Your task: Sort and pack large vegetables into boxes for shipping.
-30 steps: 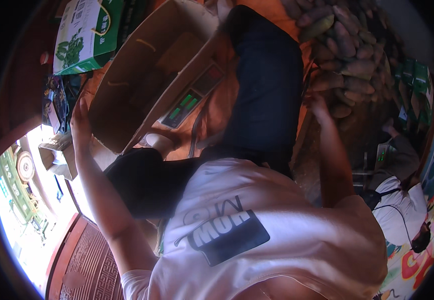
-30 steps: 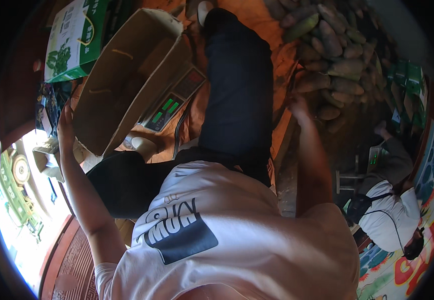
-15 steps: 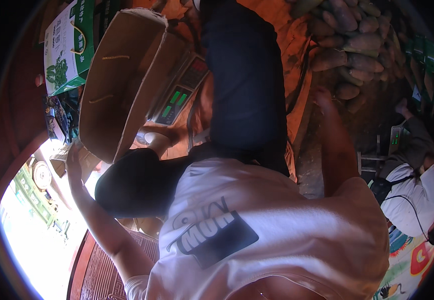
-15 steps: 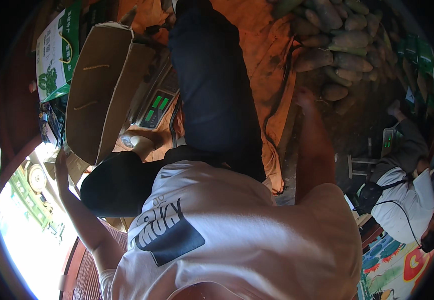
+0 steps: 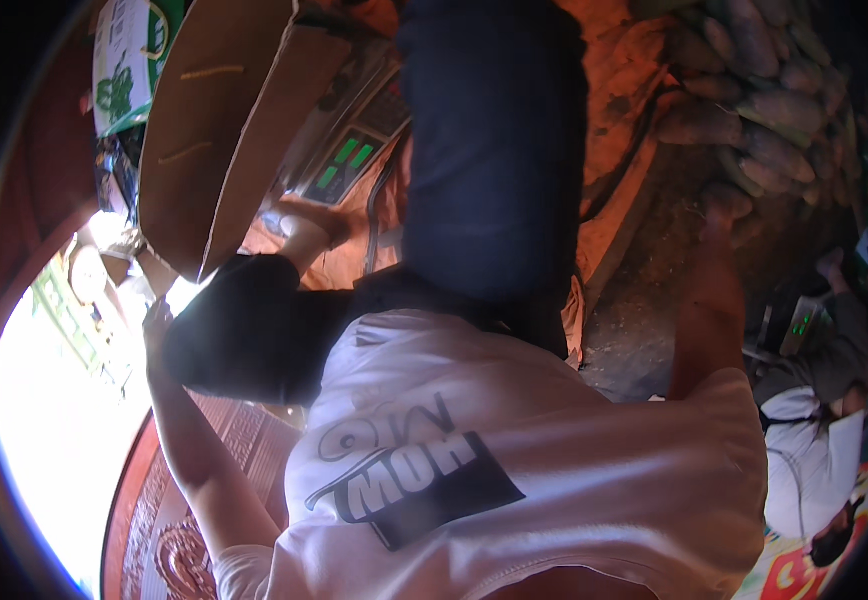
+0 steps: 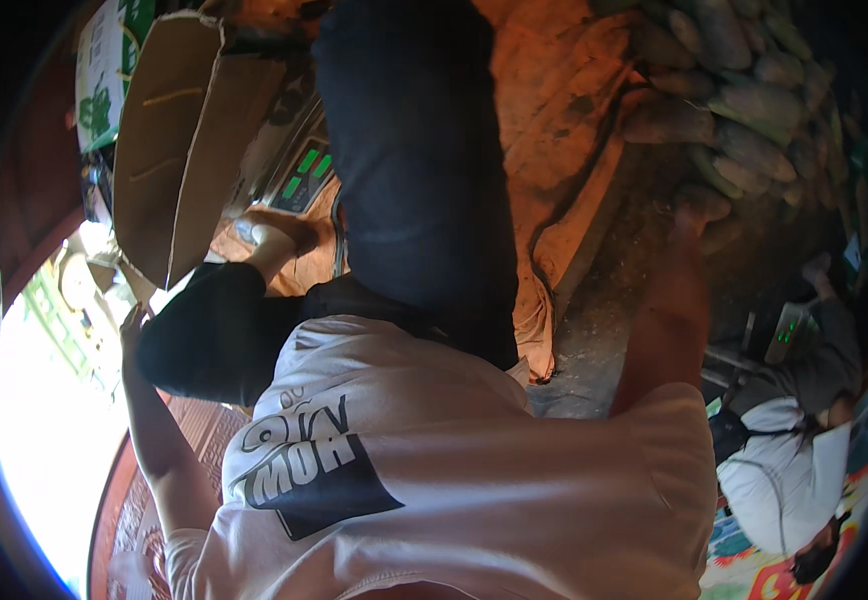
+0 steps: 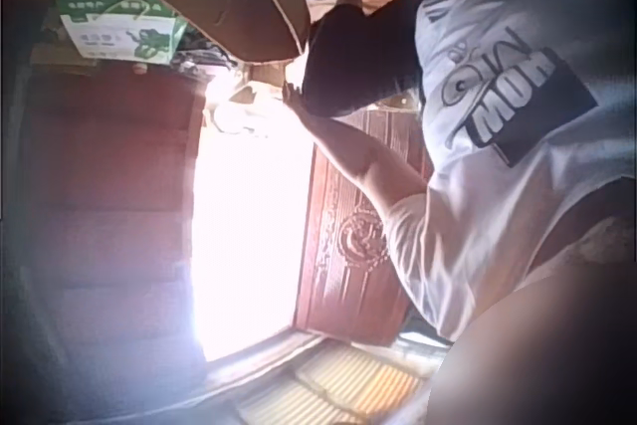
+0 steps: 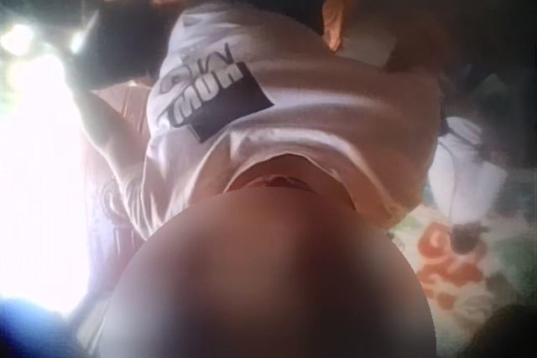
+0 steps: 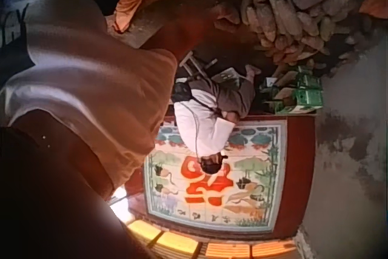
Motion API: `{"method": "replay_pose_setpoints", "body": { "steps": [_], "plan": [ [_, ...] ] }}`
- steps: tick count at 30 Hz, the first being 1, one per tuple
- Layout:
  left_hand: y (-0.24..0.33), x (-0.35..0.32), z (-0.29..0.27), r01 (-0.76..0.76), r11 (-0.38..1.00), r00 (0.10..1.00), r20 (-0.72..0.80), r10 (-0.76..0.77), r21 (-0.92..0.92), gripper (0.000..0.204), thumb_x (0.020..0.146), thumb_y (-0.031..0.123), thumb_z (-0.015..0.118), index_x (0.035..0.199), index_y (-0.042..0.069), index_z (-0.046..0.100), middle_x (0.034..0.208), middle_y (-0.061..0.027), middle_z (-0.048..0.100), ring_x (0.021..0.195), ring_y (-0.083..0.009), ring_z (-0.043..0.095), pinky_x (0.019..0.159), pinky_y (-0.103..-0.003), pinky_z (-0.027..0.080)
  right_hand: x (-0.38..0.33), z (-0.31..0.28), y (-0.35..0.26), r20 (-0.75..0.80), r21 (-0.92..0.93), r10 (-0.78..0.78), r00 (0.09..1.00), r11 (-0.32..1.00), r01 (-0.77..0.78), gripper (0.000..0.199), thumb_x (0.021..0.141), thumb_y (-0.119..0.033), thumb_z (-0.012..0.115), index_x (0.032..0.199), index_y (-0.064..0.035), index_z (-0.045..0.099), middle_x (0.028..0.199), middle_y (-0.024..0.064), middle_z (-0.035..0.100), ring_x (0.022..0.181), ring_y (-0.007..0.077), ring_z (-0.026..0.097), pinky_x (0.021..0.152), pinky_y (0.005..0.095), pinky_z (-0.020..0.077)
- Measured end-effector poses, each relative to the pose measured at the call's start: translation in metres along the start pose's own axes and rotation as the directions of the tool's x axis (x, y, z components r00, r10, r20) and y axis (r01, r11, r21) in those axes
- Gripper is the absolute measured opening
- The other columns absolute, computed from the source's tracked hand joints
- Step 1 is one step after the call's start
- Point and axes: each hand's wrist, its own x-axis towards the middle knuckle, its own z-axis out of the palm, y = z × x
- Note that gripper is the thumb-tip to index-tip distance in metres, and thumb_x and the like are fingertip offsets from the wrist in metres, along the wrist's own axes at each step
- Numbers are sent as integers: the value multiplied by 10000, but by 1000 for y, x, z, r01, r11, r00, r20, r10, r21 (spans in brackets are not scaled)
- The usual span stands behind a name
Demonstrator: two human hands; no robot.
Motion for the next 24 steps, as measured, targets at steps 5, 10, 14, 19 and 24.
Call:
{"method": "replay_pose_setpoints", "body": {
  "steps": [5,10,14,19,24],
  "plan": [
    [3,-26,-38,475,533,806,103,-583,-700,379,1022,225,595,1321,-7,615,1213,-130,691,1123,-260,677,963,-348,551,17,43,-1,198,264,-95,976,964,40,657,952,-394,664,1482,-58,470,1475,107,517,1291,277,553,1048,442,490],
    [24,16,-28,496,562,812,124,-571,-662,444,1018,282,596,1335,-28,603,1241,-171,681,1168,-271,651,1020,-379,515,20,39,40,299,430,-61,952,899,-77,652,961,-410,647,1481,-56,473,1440,91,541,1282,265,554,1059,425,477],
    [32,-31,-43,496,568,801,93,-592,-657,464,1032,300,573,1355,-33,585,1283,-191,659,1212,-291,626,1071,-401,477,28,65,-21,383,581,-117,916,802,-140,650,968,-422,634,1480,-55,475,1413,78,560,1275,255,556,1067,412,467],
    [52,-2,-32,430,602,857,94,-507,-672,460,1041,280,567,1367,-45,569,1304,-196,646,1223,-294,617,1086,-399,460,19,45,31,423,693,-56,904,662,-283,648,976,-438,618,1478,-54,477,1379,62,584,1265,243,558,1078,395,454],
    [70,9,-65,370,749,905,32,-424,-550,452,1042,268,562,1361,-52,572,1280,-183,659,1206,-267,625,1073,-375,468,-8,78,57,522,770,-69,850,468,-434,647,985,-454,601,1477,-52,480,1345,45,608,1256,230,559,1089,379,441]
  ]
}}
